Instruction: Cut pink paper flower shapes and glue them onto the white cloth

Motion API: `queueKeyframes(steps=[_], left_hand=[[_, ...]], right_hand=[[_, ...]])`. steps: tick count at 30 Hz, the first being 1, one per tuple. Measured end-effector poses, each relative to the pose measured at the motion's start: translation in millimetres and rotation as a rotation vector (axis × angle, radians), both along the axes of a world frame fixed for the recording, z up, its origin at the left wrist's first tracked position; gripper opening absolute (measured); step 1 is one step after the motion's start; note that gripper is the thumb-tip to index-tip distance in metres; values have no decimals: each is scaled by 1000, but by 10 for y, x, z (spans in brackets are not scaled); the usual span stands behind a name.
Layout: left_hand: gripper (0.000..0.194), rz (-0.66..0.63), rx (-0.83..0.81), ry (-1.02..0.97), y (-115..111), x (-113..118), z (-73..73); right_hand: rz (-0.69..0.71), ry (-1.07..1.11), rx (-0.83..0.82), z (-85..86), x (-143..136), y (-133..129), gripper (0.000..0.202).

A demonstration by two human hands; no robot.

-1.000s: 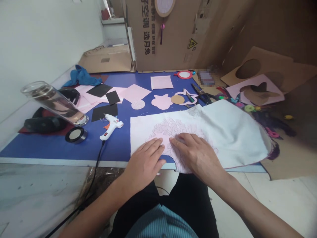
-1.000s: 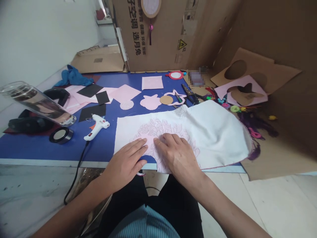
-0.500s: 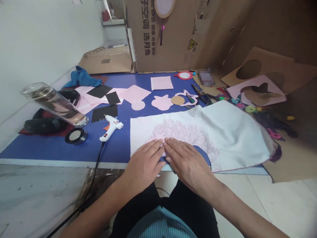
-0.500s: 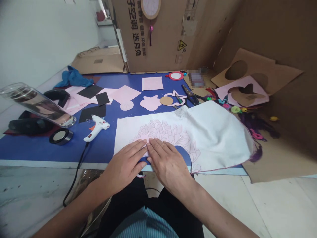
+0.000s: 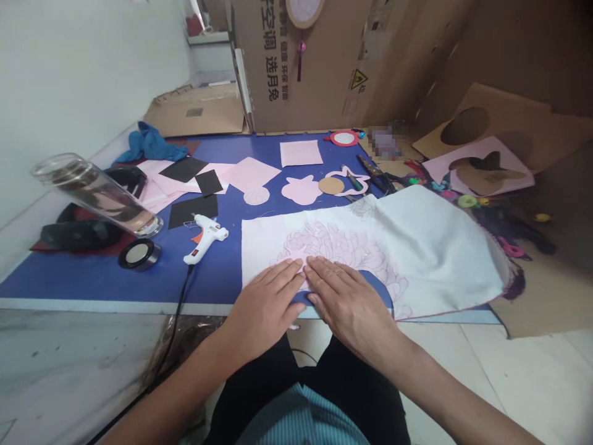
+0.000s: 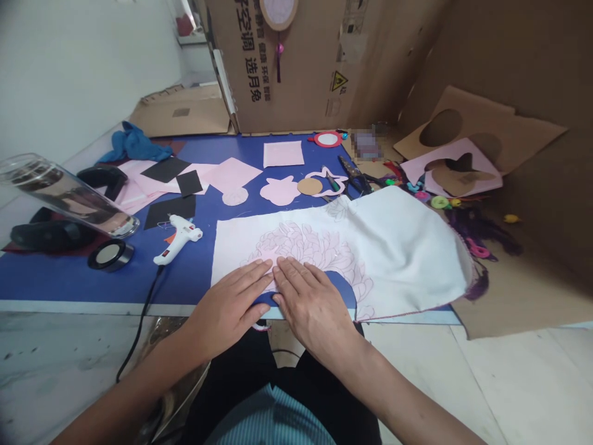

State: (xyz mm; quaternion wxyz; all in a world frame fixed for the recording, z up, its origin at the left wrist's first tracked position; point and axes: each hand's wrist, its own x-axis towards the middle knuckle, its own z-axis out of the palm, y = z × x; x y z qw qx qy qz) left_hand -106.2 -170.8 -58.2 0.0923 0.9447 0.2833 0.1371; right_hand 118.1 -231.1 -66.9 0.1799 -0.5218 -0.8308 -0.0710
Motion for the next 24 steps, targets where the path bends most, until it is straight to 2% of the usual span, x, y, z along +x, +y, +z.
queueKeyframes(steps=[11, 24], left_hand=[[44, -16, 4, -12, 2, -86, -15], [39, -46, 62, 29, 31, -120, 49]], right_hand=[[8, 2, 16, 1, 3, -5, 43], [0, 20, 0, -17, 2, -10, 43]])
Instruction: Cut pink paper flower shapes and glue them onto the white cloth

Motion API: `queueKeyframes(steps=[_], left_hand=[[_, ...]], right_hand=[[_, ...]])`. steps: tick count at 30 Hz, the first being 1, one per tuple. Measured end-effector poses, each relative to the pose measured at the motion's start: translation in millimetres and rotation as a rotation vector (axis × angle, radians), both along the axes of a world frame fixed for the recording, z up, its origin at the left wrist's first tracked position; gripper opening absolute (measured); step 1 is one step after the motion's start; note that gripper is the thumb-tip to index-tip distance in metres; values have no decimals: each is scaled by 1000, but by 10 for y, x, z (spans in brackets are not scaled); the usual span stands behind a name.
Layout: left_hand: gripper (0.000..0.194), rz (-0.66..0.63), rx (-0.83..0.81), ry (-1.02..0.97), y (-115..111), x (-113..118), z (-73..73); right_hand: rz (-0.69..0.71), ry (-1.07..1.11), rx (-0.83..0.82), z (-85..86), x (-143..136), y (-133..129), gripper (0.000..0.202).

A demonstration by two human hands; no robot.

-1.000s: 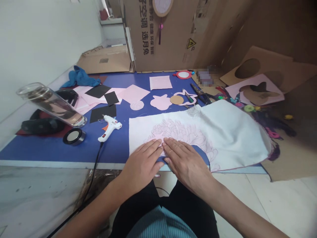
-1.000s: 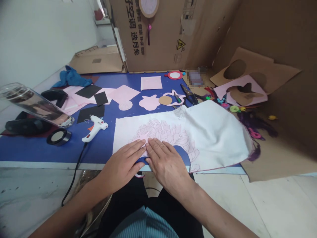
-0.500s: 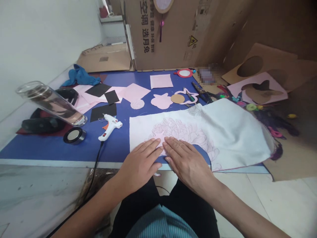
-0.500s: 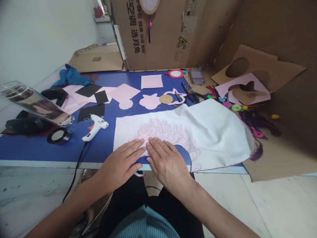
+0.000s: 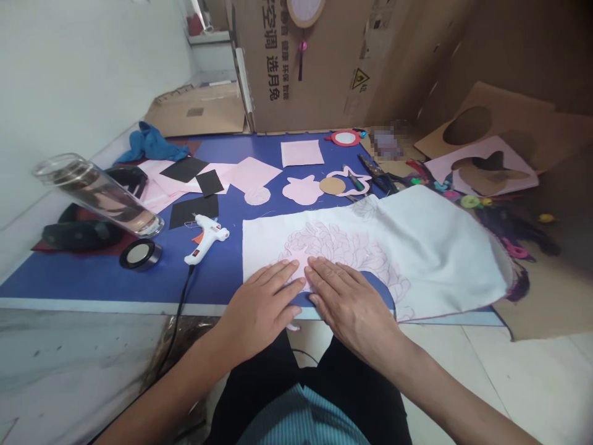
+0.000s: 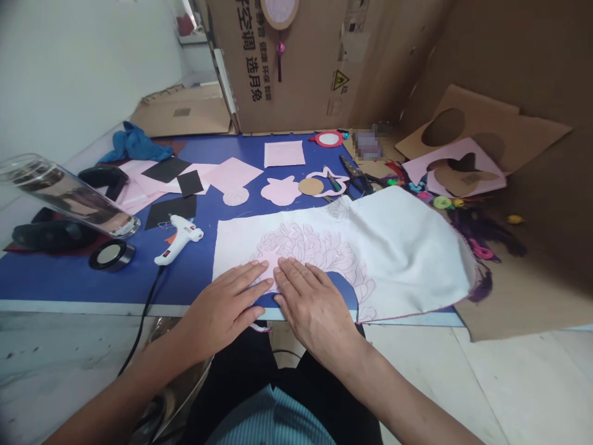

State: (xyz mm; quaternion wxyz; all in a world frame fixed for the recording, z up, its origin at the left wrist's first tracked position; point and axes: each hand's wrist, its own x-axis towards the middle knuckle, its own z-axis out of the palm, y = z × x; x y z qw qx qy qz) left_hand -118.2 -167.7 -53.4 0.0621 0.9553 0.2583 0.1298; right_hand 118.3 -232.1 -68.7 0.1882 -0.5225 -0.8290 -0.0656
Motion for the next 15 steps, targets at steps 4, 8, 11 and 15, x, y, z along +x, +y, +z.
queueKeyframes(steps=[4, 8, 11, 15], left_hand=[[40, 2, -21, -3, 0, -3, -6], [39, 20, -59, -11, -2, 0, -17], [39, 34, -71, -9, -10, 9, -14], [39, 42, -85, -19, -14, 18, -7]], right_hand=[[1, 1, 2, -2, -4, 2, 43], [-2, -2, 4, 1, -1, 3, 43], [1, -2, 8, 9, 0, 0, 43], [3, 0, 23, 18, -7, 4, 42]])
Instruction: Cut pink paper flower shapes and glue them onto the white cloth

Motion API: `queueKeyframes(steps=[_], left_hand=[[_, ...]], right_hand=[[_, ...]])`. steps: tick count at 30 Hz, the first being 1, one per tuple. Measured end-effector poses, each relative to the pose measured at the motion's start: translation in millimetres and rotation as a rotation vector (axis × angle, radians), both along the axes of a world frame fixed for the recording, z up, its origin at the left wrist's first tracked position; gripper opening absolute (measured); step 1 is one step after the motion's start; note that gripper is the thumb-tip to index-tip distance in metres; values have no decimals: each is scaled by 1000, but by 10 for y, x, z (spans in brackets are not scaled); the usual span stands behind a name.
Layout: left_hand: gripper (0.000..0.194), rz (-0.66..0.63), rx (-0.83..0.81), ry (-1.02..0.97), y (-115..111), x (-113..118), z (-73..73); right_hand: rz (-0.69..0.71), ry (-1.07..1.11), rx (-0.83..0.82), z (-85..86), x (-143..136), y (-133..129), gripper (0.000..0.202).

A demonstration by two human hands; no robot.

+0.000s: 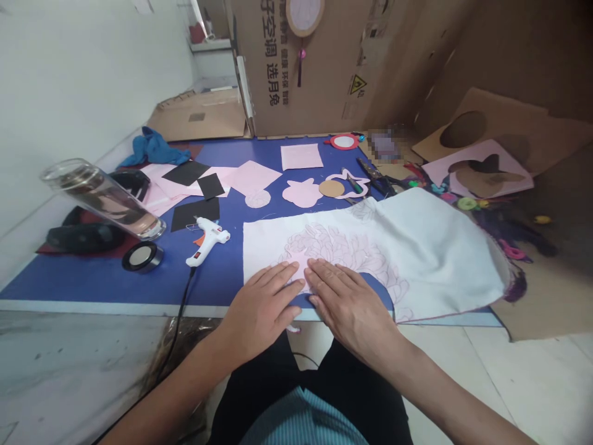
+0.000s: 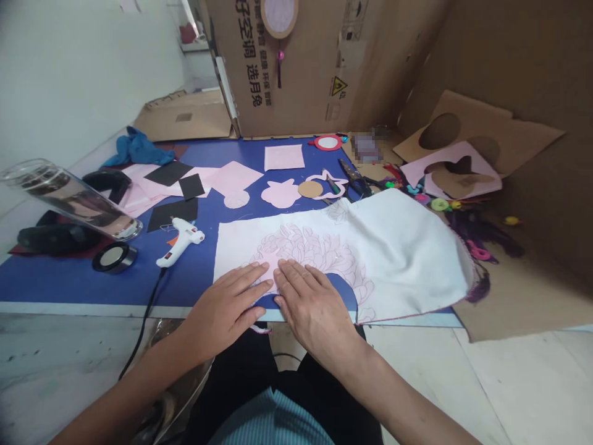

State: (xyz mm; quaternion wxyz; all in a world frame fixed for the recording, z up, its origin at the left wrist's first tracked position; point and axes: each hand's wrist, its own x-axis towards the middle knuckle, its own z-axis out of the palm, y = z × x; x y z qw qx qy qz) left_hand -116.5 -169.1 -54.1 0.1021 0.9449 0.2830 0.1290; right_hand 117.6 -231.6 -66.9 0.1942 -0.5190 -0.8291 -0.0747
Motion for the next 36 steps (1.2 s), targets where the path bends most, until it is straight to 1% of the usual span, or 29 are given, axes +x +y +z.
queueKeyframes(steps=[6, 15, 23, 29, 36], left_hand=[[40, 11, -3, -17, -5, -1, -25], [39, 17, -4, -14, -10, 6, -25], [42, 26, -6, -21, -18, 11, -26], [42, 20, 17, -12, -18, 5, -42], [41, 15, 23, -2, -12, 4, -35]], right_hand=[[3, 2, 29, 7, -7, 14, 41], [2, -1, -15, 72, -18, 30, 41], [-2, 44, -27, 12, -55, -19, 47], [4, 11, -29, -26, -42, -6, 47], [-6, 24, -26, -46, -43, -13, 46]])
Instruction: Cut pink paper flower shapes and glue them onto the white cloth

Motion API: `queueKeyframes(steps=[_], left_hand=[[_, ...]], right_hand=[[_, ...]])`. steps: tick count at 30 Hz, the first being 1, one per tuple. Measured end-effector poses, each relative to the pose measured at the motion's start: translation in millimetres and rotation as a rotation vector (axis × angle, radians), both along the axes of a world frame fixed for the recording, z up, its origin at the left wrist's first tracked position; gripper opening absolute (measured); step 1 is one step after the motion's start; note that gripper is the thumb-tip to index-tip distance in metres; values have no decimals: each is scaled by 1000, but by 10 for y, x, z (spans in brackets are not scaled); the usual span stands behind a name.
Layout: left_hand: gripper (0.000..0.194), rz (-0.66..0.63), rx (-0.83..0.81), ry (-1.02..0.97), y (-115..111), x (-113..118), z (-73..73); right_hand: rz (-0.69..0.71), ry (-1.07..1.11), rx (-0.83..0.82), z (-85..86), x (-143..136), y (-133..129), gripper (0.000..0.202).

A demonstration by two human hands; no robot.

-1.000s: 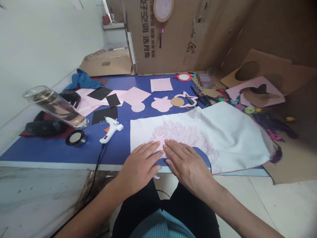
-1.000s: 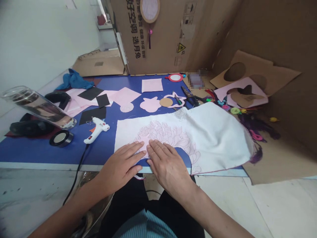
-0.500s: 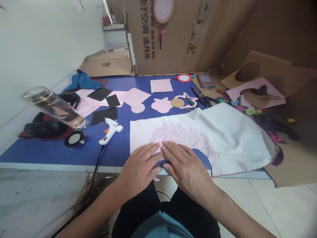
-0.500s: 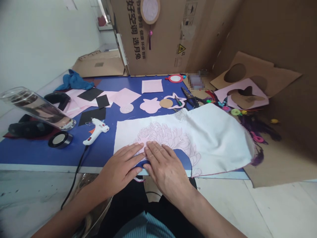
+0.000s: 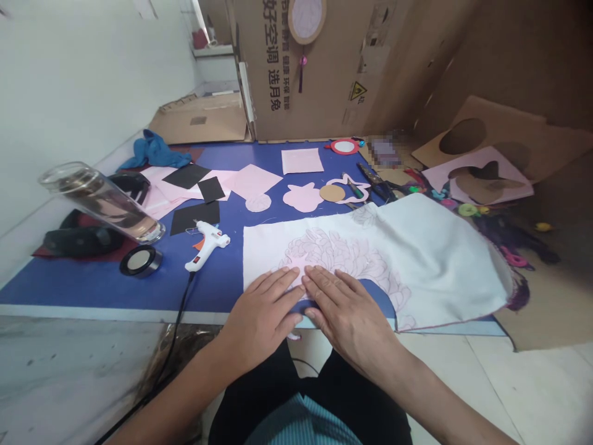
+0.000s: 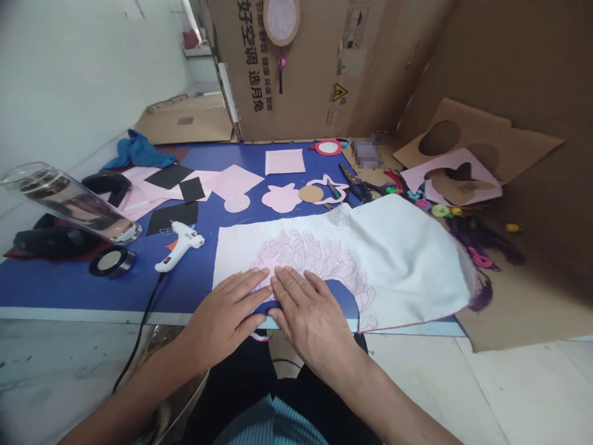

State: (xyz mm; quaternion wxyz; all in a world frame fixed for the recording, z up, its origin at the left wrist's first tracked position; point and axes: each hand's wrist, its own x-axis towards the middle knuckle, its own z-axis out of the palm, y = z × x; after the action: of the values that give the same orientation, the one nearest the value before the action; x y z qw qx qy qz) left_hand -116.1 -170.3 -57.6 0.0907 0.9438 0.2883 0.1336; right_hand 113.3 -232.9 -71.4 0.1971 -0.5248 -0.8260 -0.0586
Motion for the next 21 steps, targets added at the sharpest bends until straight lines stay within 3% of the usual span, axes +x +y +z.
queueKeyframes(steps=[12, 21], left_hand=[[42, -8, 5, -6, -13, -25, -40], [44, -23, -6, -46, 13, -136, 30]], right_hand=[[4, -16, -5, 1, 6, -4, 47], [6, -19, -17, 20, 4, -4, 46]])
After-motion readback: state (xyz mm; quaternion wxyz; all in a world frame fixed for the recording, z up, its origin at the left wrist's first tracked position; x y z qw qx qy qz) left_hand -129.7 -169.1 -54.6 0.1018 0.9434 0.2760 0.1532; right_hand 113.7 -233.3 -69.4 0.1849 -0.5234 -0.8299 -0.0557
